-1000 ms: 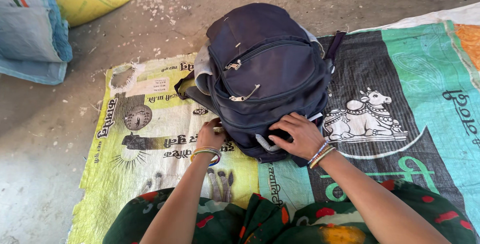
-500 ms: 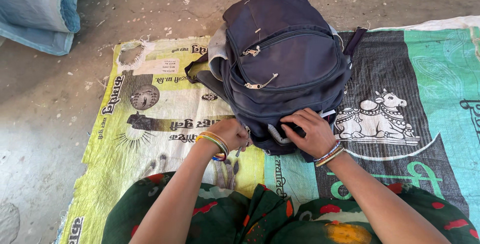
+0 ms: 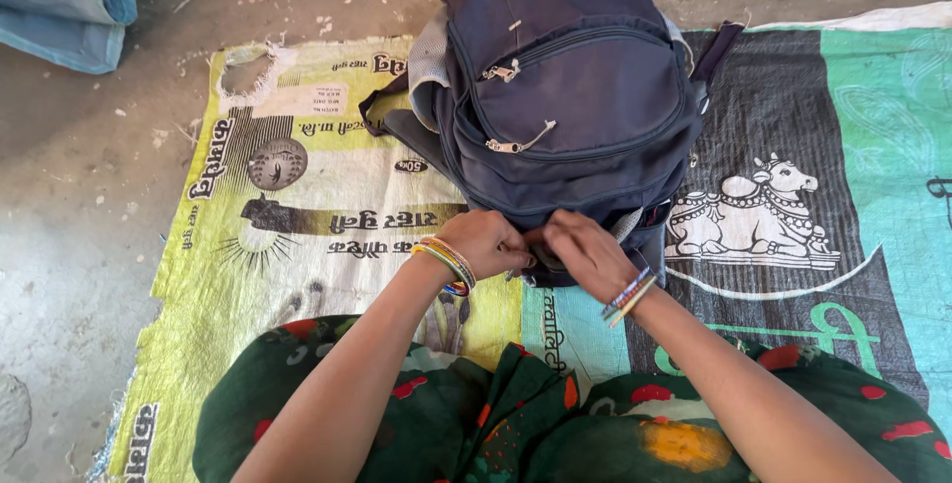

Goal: The person folds several pieces of clothing and places them into a dark blue backpack. They then zip the backpack closed.

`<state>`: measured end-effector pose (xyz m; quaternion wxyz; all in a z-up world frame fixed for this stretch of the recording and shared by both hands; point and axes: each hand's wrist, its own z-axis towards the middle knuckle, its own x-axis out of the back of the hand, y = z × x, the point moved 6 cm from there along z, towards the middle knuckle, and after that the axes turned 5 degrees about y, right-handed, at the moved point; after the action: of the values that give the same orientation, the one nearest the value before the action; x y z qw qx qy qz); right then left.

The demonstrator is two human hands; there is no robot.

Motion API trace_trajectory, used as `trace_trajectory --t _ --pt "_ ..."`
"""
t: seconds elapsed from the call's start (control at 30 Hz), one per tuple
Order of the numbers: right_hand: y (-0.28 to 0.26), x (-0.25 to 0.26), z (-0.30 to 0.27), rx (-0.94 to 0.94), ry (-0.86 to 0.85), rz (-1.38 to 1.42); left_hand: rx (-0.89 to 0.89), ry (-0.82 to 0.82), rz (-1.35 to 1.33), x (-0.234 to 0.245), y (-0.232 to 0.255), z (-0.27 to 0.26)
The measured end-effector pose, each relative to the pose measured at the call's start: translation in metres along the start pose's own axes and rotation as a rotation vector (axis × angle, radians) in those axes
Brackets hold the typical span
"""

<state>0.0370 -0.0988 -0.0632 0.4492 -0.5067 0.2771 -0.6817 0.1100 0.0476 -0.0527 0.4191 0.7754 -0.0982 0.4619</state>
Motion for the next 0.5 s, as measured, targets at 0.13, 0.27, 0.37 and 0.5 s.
trace_trajectory --t 0.13,0.27,0.37,0.5 --pt "0.034 -0.018 0.011 -0.285 -0.068 -0.086 -0.011 0.004 0.147 -0.004 0.011 0.0" --pt "0.046 -0.024 0.014 -0.418 -0.125 0.246 -0.052 0.017 0.109 0.004 0.02 -0.004" --pt "0.046 -0.023 0.012 -0.446 -0.127 0.261 0.021 0.02 0.113 0.019 0.011 -0.002" --pt "0.041 -0.022 0.012 -0.537 -0.107 0.12 0.019 0.213 0.02 0.046 -0.001 -0.005"
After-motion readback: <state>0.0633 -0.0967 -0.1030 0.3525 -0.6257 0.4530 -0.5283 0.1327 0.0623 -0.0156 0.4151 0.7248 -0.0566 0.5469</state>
